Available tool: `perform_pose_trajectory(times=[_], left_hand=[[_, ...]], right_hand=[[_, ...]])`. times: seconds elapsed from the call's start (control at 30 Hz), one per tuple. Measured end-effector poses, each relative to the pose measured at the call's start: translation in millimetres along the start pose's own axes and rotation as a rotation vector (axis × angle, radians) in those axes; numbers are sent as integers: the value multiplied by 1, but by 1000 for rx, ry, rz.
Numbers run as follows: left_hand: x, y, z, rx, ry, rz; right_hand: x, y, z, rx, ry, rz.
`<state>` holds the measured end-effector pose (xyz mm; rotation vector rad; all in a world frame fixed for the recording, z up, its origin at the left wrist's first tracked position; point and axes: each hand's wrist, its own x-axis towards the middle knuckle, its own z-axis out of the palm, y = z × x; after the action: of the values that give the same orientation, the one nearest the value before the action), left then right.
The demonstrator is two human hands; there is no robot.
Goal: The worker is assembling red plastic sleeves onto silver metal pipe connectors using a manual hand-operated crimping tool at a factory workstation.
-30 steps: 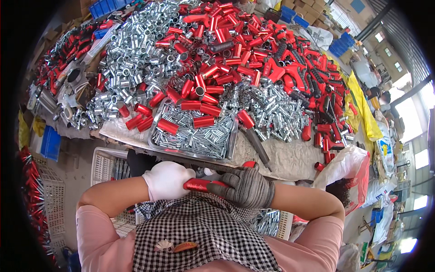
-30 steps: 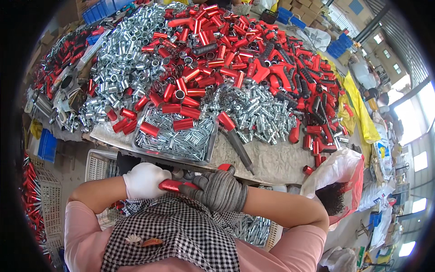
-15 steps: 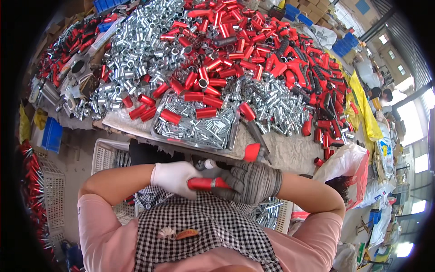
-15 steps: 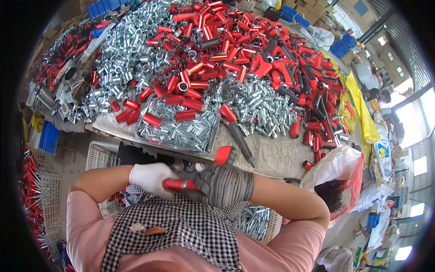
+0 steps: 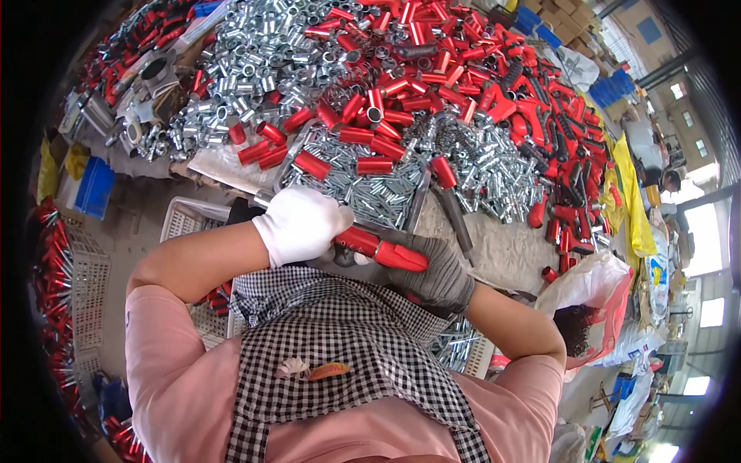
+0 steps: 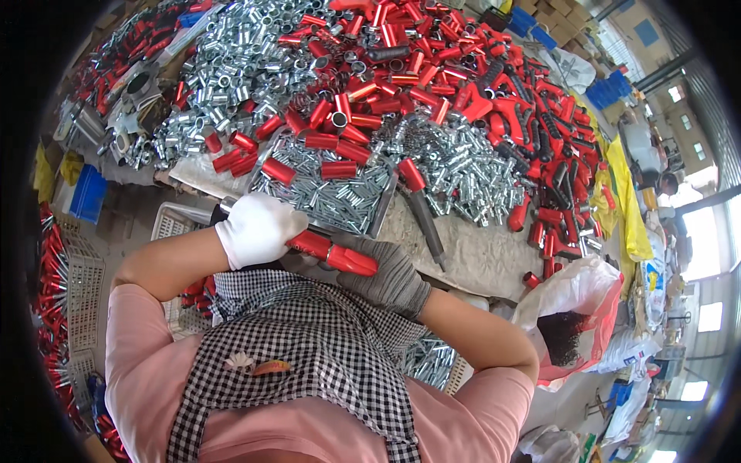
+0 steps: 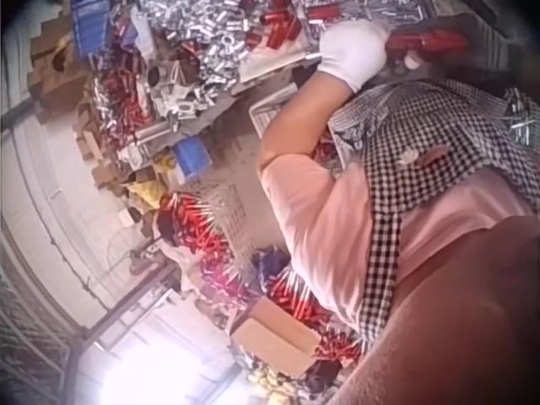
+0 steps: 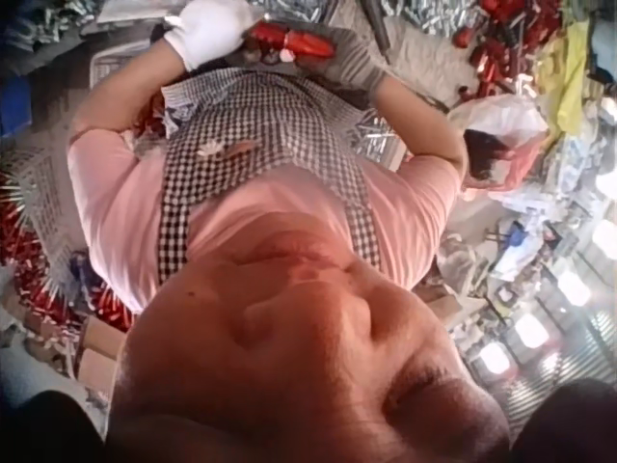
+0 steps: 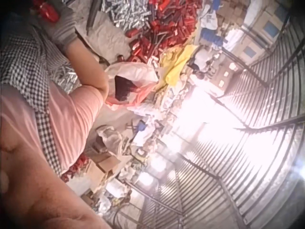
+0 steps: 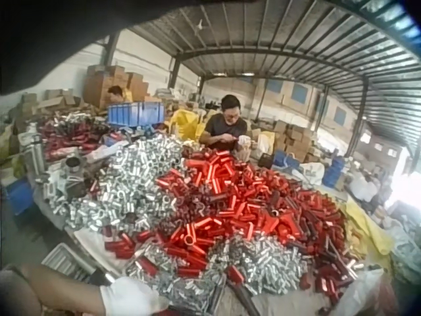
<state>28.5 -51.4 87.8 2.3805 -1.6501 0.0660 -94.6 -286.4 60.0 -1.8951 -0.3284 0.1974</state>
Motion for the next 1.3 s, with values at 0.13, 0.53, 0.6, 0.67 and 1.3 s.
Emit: perform_pose_trajectory(times=[0.13, 0.53, 0.6, 0.67, 1.3], left_hand=[[-5, -6, 1, 31, -4, -9], [-5, -2, 2, -183, -197, -53], [-5, -3, 0, -97, -47, -32], [-3, -11, 0, -10, -7, 11], [22, -44, -22, 367, 539, 415]], right_hand=[[4, -17, -5, 26, -111, 221], [1, -20, -3, -588, 14, -297], [2, -23, -2, -395, 23, -215], [5, -36, -2, 233, -26, 307], [9, -28, 26, 1119, 36, 327]])
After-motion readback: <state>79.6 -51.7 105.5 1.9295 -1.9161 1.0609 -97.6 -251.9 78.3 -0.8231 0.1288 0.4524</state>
